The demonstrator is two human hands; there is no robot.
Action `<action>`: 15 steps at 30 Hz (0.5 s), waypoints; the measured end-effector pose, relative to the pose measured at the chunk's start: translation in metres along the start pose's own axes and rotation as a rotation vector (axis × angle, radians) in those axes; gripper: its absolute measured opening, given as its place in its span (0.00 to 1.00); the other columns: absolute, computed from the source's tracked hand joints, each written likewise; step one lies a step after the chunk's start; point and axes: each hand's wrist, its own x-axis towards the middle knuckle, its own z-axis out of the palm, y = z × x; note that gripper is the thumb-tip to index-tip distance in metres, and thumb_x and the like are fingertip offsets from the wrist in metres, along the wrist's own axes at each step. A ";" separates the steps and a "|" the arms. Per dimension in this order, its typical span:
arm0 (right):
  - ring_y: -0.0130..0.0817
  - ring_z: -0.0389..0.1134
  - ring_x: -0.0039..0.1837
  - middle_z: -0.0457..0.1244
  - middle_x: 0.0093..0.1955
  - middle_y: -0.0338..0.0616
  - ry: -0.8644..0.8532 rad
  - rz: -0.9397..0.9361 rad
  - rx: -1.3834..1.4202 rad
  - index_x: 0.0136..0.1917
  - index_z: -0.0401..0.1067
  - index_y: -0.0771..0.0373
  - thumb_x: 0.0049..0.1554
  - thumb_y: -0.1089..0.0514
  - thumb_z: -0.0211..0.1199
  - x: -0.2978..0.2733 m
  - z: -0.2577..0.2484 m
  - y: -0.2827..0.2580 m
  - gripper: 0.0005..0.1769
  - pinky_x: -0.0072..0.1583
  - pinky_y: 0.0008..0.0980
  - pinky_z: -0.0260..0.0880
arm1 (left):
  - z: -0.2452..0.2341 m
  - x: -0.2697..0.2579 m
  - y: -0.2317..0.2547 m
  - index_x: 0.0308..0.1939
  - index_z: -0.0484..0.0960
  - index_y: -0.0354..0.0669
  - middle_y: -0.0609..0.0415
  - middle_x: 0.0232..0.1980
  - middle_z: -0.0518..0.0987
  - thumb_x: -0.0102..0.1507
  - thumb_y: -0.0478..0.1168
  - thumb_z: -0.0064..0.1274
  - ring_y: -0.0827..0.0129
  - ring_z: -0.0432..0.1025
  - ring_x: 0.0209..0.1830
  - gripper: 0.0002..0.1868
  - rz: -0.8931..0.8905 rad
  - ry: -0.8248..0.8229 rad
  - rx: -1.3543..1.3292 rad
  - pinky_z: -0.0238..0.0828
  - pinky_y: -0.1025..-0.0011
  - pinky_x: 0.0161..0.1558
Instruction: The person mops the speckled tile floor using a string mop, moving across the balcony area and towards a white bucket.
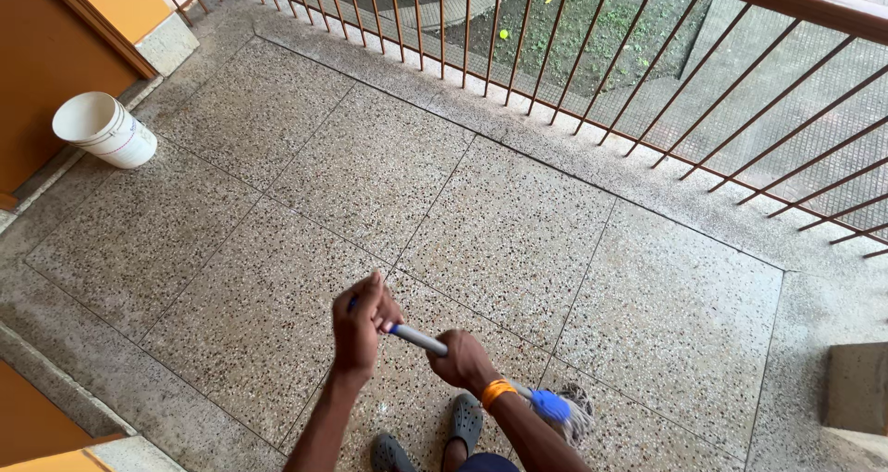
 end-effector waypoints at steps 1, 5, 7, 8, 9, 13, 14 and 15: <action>0.34 0.63 0.25 0.67 0.27 0.46 0.036 -0.051 -0.005 0.35 0.78 0.59 0.58 0.51 0.58 0.004 -0.005 -0.011 0.15 0.33 0.38 0.67 | -0.001 0.001 0.013 0.20 0.65 0.49 0.61 0.17 0.60 0.73 0.52 0.39 0.75 0.55 0.15 0.27 0.033 -0.039 -0.025 0.65 0.69 0.23; 0.35 0.64 0.25 0.67 0.27 0.44 0.135 -0.244 0.021 0.34 0.78 0.59 0.54 0.54 0.59 0.015 -0.014 -0.030 0.12 0.33 0.38 0.68 | 0.007 -0.011 0.051 0.21 0.67 0.49 0.61 0.18 0.62 0.73 0.52 0.40 0.76 0.58 0.16 0.26 0.126 -0.077 0.038 0.65 0.71 0.23; 0.34 0.66 0.26 0.68 0.28 0.43 0.171 -0.311 0.041 0.33 0.77 0.58 0.53 0.55 0.60 0.027 -0.019 -0.033 0.11 0.33 0.38 0.69 | 0.020 -0.016 0.064 0.20 0.68 0.49 0.61 0.17 0.64 0.72 0.51 0.41 0.76 0.58 0.15 0.25 0.125 -0.068 0.105 0.61 0.71 0.21; 0.35 0.67 0.26 0.68 0.28 0.43 0.183 -0.325 0.046 0.33 0.77 0.58 0.54 0.53 0.61 0.031 -0.019 -0.034 0.11 0.33 0.38 0.69 | 0.027 -0.024 0.069 0.20 0.68 0.48 0.61 0.17 0.64 0.71 0.50 0.42 0.77 0.57 0.15 0.24 0.101 -0.075 0.115 0.58 0.71 0.20; 0.35 0.67 0.27 0.68 0.29 0.43 0.195 -0.340 0.052 0.32 0.76 0.59 0.54 0.52 0.62 0.033 -0.019 -0.036 0.12 0.32 0.39 0.70 | 0.032 -0.030 0.074 0.20 0.67 0.48 0.61 0.18 0.64 0.70 0.49 0.43 0.77 0.56 0.15 0.23 0.077 -0.082 0.126 0.54 0.72 0.18; 0.38 0.69 0.29 0.68 0.29 0.50 0.222 -0.554 0.096 0.33 0.73 0.65 0.48 0.53 0.69 0.046 -0.041 -0.045 0.13 0.35 0.40 0.71 | 0.042 -0.044 0.087 0.23 0.72 0.49 0.63 0.20 0.65 0.70 0.43 0.48 0.81 0.56 0.19 0.19 0.169 -0.181 0.161 0.51 0.75 0.22; 0.38 0.70 0.31 0.69 0.30 0.50 0.188 -0.586 0.138 0.35 0.74 0.65 0.50 0.53 0.69 0.049 -0.044 -0.048 0.12 0.36 0.39 0.71 | 0.043 -0.045 0.084 0.21 0.67 0.49 0.64 0.18 0.62 0.70 0.42 0.50 0.82 0.54 0.18 0.22 0.193 -0.176 0.176 0.48 0.76 0.21; 0.37 0.70 0.32 0.69 0.32 0.50 0.153 -0.616 0.180 0.37 0.74 0.65 0.51 0.53 0.68 0.051 -0.044 -0.049 0.12 0.38 0.38 0.71 | 0.042 -0.045 0.078 0.18 0.63 0.50 0.65 0.17 0.60 0.70 0.41 0.53 0.83 0.52 0.17 0.25 0.217 -0.172 0.191 0.45 0.76 0.21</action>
